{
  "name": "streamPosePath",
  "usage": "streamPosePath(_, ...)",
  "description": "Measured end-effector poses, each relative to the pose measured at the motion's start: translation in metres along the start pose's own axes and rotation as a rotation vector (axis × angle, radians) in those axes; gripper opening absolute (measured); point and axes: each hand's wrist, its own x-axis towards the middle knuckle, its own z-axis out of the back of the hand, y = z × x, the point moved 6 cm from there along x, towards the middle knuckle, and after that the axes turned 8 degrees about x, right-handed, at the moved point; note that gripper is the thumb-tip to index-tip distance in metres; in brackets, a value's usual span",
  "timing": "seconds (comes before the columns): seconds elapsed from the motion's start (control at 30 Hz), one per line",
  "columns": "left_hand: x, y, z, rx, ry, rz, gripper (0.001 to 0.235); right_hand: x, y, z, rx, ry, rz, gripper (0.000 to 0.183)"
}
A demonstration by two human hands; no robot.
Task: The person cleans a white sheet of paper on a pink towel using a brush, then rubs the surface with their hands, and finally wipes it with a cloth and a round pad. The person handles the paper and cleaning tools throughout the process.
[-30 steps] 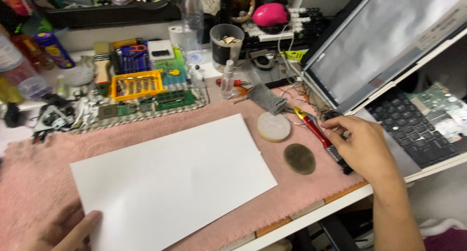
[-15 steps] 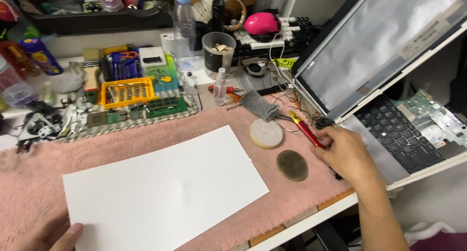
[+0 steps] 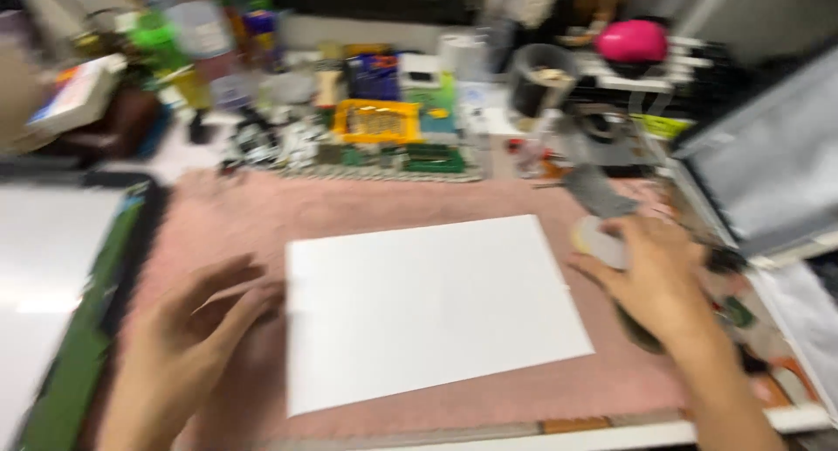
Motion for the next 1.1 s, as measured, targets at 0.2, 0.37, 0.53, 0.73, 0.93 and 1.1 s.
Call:
streamPosePath(0.2, 0.006, 0.006, 0.018, 0.039, -0.059, -0.298, 0.033, -0.004, 0.043, 0.013, -0.067, 0.261, -0.203, 0.084)
streamPosePath(0.37, 0.005, 0.002, 0.0, 0.193, 0.037, -0.777, 0.045, -0.004, 0.2, -0.002, 0.533, 0.592, 0.209, 0.079)
streamPosePath(0.53, -0.001, 0.004, -0.007, 0.319, -0.008, -0.9, 0.075, 0.021, 0.295, -0.034, 0.491, 0.416, 0.875, 0.065)
streamPosePath(0.73, 0.002, 0.009, -0.007, 0.325, 0.001, -0.892, 0.096, 0.042, 0.33, -0.043, 0.615, 0.455, 1.128, 0.049)
streamPosePath(0.93, 0.009, 0.01, -0.009, 0.301, 0.027, -0.828, 0.103, 0.053, 0.332, -0.053, 0.691, 0.482, 1.139, 0.042)
streamPosePath(1.1, 0.012, 0.012, -0.012, 0.312, 0.054, -0.787, 0.106, 0.072, 0.344, -0.056, 0.642, 0.354, 1.184, 0.045)
